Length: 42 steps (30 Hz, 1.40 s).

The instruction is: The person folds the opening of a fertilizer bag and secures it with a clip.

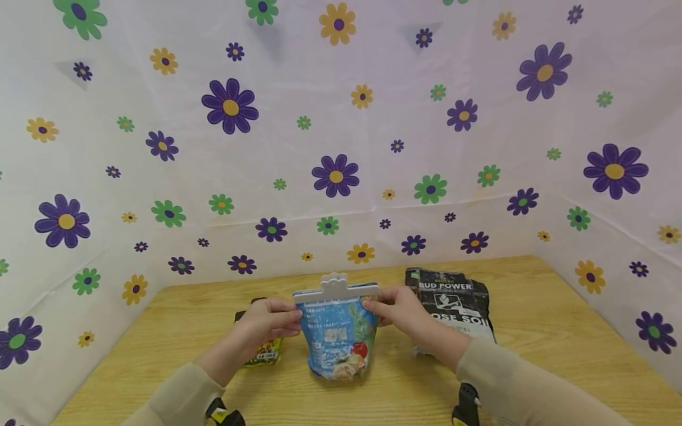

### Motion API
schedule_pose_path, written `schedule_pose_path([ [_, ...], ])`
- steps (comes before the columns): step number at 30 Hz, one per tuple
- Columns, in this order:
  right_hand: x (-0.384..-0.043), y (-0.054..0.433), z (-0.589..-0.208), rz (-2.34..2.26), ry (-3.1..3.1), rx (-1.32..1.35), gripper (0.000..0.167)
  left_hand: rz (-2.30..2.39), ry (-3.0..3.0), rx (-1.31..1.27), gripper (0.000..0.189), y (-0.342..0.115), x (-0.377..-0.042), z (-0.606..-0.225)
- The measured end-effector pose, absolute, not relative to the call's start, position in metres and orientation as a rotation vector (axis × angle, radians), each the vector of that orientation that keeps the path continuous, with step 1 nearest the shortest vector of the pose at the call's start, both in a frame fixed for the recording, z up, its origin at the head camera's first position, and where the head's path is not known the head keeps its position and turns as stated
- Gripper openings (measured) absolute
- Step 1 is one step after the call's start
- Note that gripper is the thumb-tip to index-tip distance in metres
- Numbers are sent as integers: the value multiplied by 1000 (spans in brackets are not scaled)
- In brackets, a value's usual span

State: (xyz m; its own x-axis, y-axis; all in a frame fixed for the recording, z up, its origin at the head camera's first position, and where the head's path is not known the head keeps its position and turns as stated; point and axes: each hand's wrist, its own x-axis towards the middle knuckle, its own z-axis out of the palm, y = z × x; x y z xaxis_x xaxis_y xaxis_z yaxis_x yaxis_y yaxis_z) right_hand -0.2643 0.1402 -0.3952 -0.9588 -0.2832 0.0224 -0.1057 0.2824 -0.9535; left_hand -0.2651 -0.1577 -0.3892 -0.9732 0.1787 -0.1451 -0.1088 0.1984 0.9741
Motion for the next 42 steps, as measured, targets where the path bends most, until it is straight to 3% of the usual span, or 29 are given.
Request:
schedule_pose_path([
  [24,-280,130,-398,-1778,2383,-66,33,1927,2240,-71,26,-149,-266,-393],
  [42,-286,132,-404,-1787,2330,-55,44,1884,2235,-37,39,-148,-268,-396],
])
